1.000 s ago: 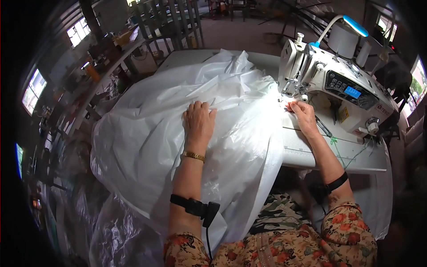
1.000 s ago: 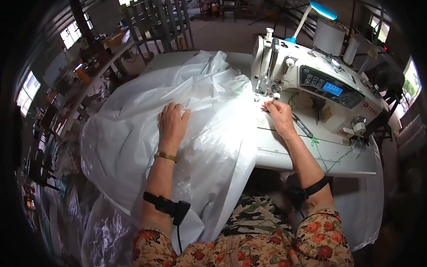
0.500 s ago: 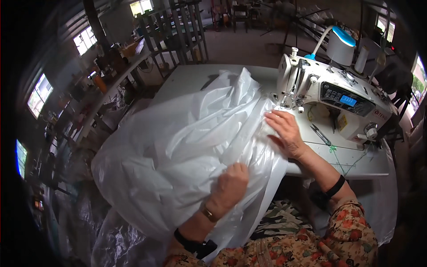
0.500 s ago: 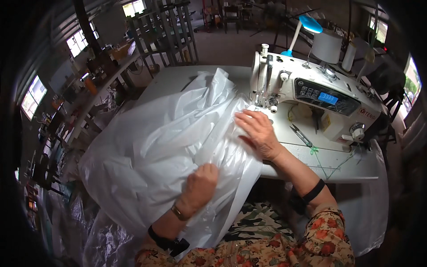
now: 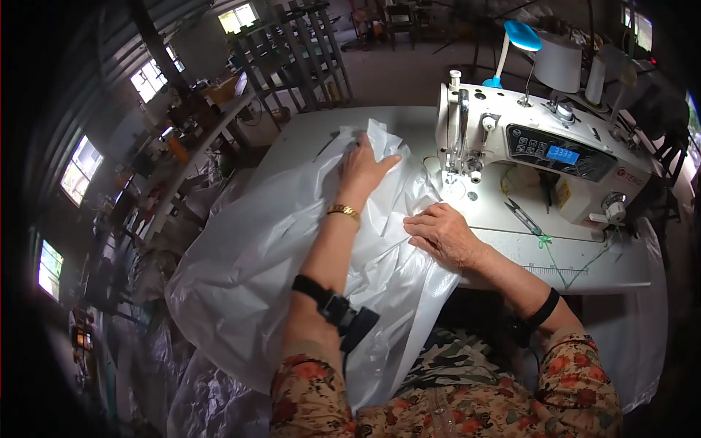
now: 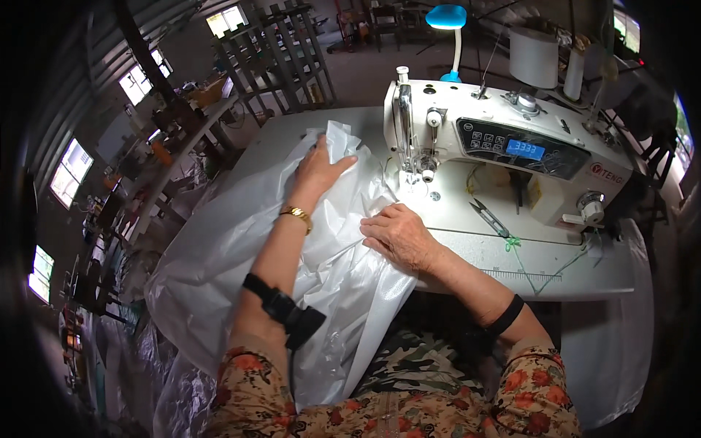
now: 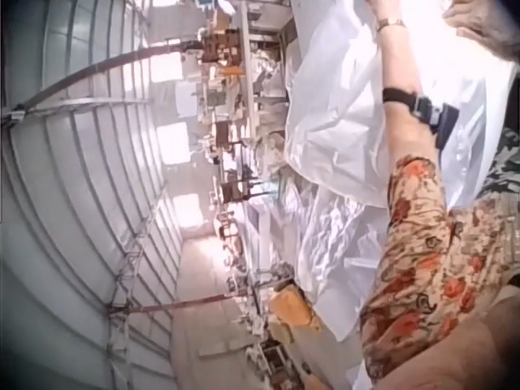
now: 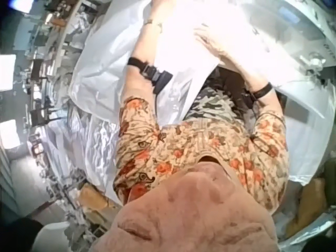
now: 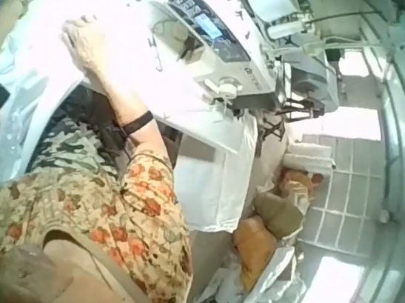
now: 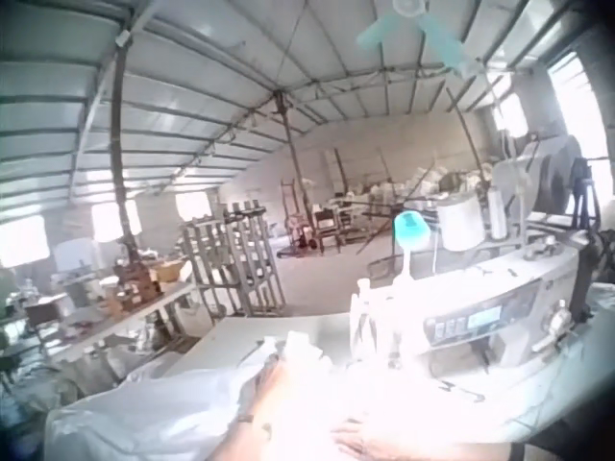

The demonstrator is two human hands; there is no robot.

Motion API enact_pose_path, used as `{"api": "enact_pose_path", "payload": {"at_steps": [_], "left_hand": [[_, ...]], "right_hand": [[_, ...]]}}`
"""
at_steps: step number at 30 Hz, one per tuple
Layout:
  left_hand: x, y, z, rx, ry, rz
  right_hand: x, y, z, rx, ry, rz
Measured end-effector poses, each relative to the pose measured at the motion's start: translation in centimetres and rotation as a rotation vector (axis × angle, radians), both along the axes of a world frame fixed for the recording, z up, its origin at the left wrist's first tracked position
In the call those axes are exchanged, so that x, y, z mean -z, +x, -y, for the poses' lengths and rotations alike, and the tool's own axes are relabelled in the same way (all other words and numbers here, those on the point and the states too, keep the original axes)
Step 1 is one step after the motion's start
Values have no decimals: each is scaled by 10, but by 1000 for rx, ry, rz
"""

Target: Sewing and manipulating large white plastic sheets using an industrial sewing machine.

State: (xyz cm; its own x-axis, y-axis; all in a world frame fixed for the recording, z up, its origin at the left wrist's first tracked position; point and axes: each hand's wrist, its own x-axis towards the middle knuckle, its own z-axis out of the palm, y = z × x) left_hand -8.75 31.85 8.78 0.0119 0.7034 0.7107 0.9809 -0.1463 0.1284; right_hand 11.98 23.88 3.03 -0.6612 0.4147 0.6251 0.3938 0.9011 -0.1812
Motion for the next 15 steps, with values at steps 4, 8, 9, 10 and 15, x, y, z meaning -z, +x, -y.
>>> {"api": "enact_pose_path", "payload": {"at_steps": [4, 8, 9, 10, 15], "left_hand": [[13, -24, -16, 55, -301, 426], [-4, -62, 12, 510, 12, 1551], [-26, -62, 34, 482, 13, 1594], [-44, -67, 58, 422, 58, 1562], [-83, -118, 161, 328, 574, 1451]], "right_hand": [[-7, -8, 8, -42, 11, -52], [-4, -4, 7, -51, -18, -73], [-3, 5, 3, -63, 0, -101], [-1, 8, -1, -68, -17, -126], [-10, 0, 7, -180, -56, -291]]}}
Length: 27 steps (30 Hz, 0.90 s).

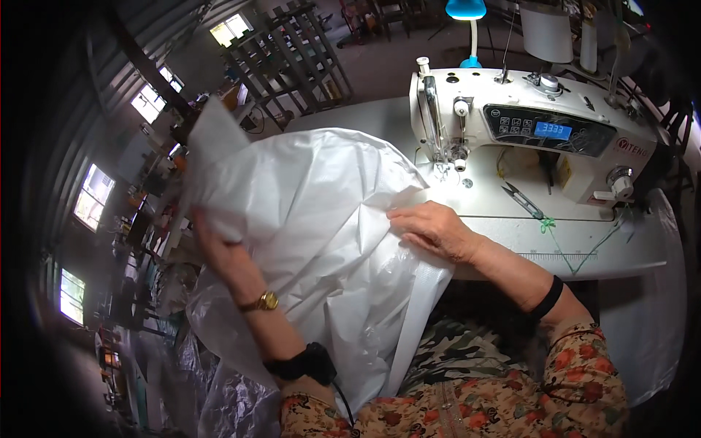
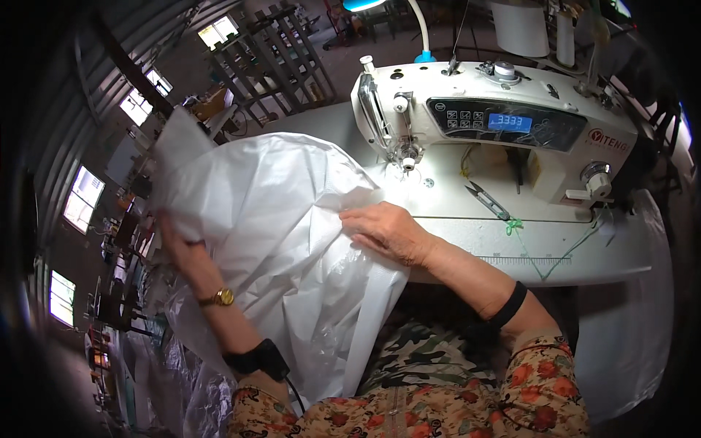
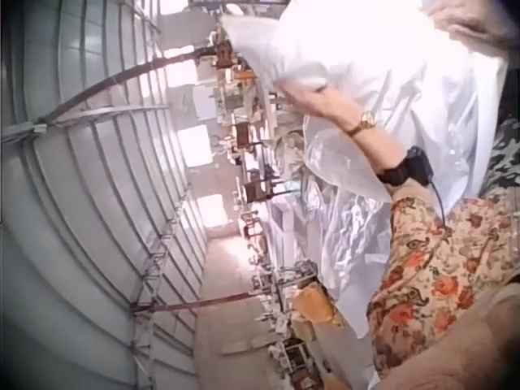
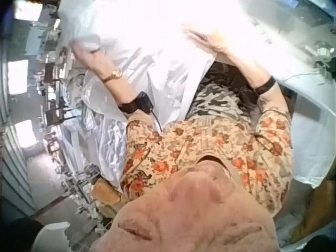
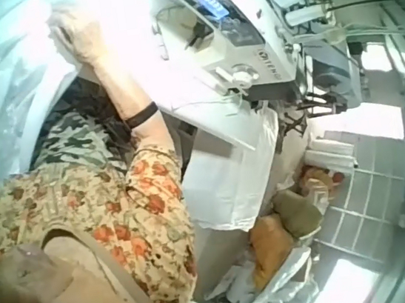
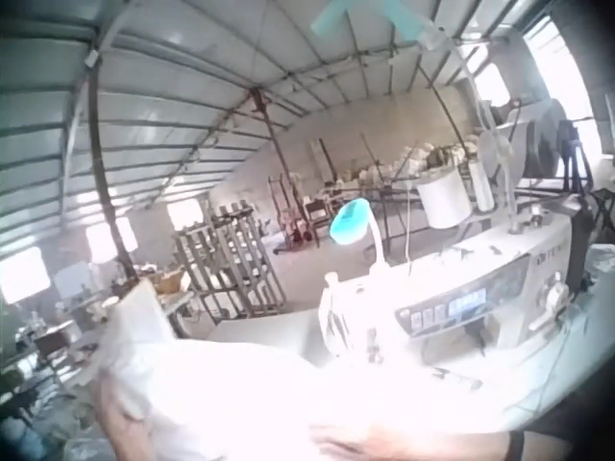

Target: Sewing and manipulating large white plastic sheets using an industrial sewing machine.

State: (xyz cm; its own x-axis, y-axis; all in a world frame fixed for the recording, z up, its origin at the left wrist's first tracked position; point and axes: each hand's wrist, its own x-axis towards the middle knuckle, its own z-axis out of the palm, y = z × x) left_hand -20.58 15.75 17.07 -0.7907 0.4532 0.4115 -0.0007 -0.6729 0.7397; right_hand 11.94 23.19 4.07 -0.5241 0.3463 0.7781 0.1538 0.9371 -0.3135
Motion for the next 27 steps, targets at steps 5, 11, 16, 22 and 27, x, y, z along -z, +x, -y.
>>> {"api": "enact_pose_path", "payload": {"at_steps": [5, 11, 16, 22, 27], "left_hand": [[-20, -22, 63, -107, -59, -9], [14, 3, 117, -299, -54, -305], [27, 8, 156, -575, -251, -393], [45, 5, 183, -661, -434, -711], [42, -6, 181, -541, -377, -368]], "right_hand": [[-10, 5, 4, 70, -59, -351], [-33, -3, 1, 213, -318, -488], [-74, -27, 5, 102, -526, -374], [-75, -25, -12, -41, -760, -109], [-65, -17, -21, -280, -909, -23]]}}
